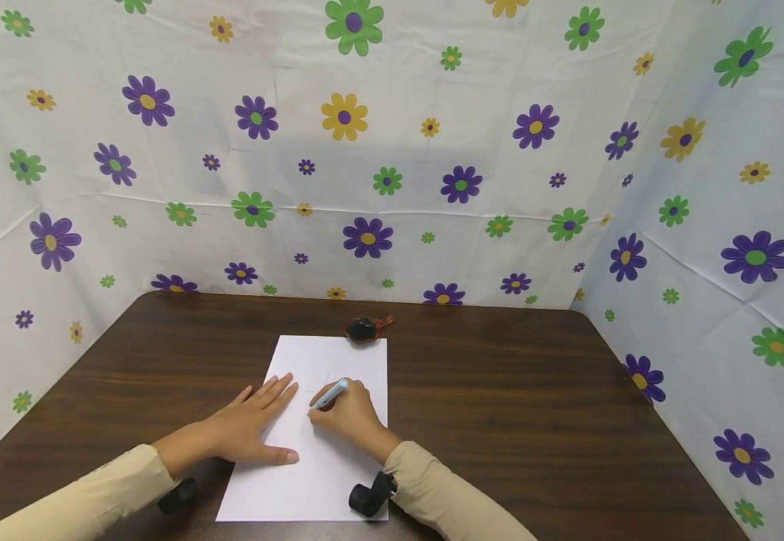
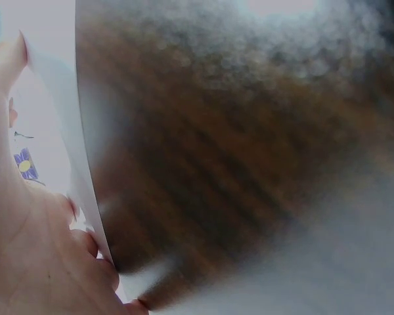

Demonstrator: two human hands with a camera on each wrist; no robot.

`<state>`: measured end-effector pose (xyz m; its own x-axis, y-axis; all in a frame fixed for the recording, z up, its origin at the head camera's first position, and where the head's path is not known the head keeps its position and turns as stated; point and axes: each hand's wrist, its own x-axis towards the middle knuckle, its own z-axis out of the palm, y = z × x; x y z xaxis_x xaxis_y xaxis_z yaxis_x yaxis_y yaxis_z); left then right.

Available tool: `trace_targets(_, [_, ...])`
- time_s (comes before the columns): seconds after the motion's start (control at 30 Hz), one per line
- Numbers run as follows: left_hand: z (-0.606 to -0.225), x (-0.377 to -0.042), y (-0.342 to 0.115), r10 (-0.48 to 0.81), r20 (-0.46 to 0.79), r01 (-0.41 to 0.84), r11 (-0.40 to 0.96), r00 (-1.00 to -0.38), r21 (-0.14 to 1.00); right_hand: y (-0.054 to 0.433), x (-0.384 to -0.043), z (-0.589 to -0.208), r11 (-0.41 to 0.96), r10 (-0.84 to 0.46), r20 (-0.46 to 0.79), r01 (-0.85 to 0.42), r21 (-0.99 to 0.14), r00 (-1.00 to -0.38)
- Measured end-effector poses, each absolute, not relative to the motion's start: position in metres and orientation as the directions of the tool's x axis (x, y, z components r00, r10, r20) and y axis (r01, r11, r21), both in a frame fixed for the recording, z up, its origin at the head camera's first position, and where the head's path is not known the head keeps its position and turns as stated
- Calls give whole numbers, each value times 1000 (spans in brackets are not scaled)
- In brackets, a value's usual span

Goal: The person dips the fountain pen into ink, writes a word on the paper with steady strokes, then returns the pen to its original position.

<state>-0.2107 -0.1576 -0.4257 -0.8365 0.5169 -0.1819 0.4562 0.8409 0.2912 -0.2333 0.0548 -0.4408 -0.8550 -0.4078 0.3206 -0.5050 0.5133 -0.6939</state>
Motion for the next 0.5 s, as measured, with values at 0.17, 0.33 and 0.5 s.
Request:
trace_targets(0.17, [-426, -210, -158, 522, -178, 461, 838, -834, 292, 51, -224, -439, 486, -452, 310, -522, -701, -836])
trace_targets(0.33, [-426, -210, -158, 521, -177, 460, 838, -835, 295, 49, -219, -436, 480, -471, 309, -534, -696, -826])
trace_targets(0.5, [-426, -210, -158, 516, -174, 454, 839, -839, 300, 52, -226, -436, 474, -423, 339, -524, -708, -840])
